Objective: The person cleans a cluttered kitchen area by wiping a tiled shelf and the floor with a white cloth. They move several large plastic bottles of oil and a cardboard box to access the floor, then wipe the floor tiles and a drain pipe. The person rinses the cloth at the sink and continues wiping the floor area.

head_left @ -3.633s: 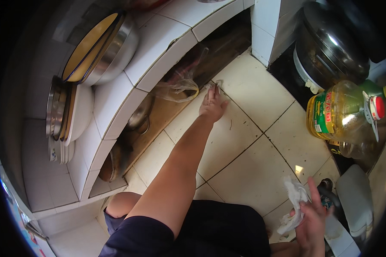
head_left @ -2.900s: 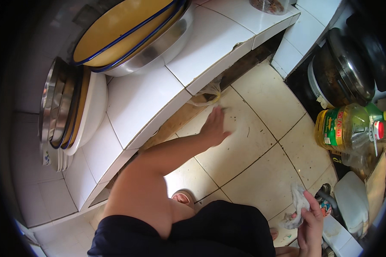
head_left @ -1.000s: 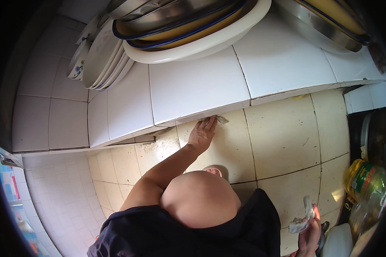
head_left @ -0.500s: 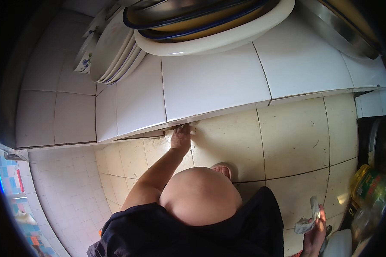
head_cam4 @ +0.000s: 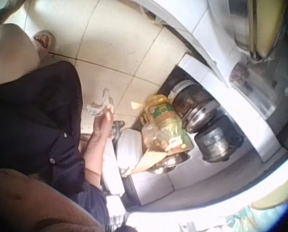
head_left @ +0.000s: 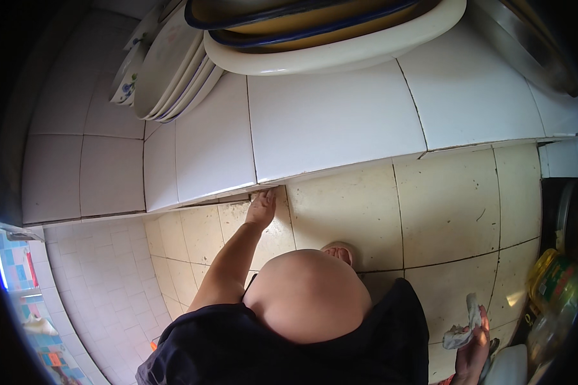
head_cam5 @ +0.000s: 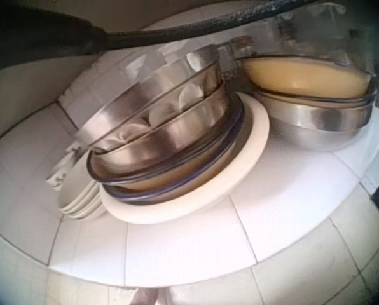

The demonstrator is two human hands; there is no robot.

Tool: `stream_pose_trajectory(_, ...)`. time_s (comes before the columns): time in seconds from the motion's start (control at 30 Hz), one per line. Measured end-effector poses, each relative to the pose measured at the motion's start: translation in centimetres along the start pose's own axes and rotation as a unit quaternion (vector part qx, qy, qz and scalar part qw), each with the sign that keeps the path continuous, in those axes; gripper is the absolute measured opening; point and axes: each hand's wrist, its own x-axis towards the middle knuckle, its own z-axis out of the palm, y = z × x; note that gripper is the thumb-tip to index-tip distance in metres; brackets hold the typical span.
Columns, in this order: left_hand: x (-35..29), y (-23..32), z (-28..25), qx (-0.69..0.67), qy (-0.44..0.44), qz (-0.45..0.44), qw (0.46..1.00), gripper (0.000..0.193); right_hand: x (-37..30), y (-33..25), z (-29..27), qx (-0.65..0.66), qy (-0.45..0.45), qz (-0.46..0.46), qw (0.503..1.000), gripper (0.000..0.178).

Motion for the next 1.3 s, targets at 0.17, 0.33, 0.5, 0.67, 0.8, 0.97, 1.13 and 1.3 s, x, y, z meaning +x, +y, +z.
stream_pose_trajectory(0.17, -0.1, -1.7, 0.5, 0.019, -0.039, -0.082, 0.996, 0.025, 0.0, 0.3, -0.2, 0.006, 0.005, -0.004, 1.000, 0.062)
stream_pose_trajectory(0.33, 0.6, -2.7, 1.5, 0.048, -0.042, -0.127, 0.990, 0.026, 0.4, 0.4, 0.6, -0.003, -0.009, 0.010, 1.000, 0.063)
stream_pose_trajectory(0.5, 1.1, -5.8, 2.0, 0.140, -0.147, -0.193, 0.960, 0.034, 1.8, 0.8, 1.7, -0.027, -0.027, 0.025, 0.999, 0.060)
stream_pose_trajectory(0.67, 1.2, -4.4, -0.8, 0.055, -0.097, -0.251, 0.962, 0.040, 6.9, 0.5, 2.7, -0.096, -0.110, -0.012, 0.989, 0.053)
stream_pose_trajectory(0.8, -1.1, -4.3, -2.1, -0.033, -0.151, -0.204, 0.967, 0.038, 9.2, -0.6, 8.7, -0.053, -0.171, -0.075, 0.981, 0.050)
stream_pose_trajectory(0.97, -3.1, -1.8, -3.4, -0.166, -0.156, -0.199, 0.953, 0.016, 8.8, 0.7, 12.1, -0.019, -0.192, -0.053, 0.980, 0.050)
stream_pose_trajectory(1.13, 0.3, -1.6, -1.3, 0.018, -0.019, -0.169, 0.985, 0.015, 8.5, 2.1, 11.1, 0.061, -0.185, -0.044, 0.980, 0.063)
stream_pose_trajectory(1.3, 2.9, 3.9, -1.2, -0.409, -0.264, -0.191, 0.852, 0.023, 8.5, 1.9, 11.8, 0.097, -0.217, -0.061, 0.969, 0.072)
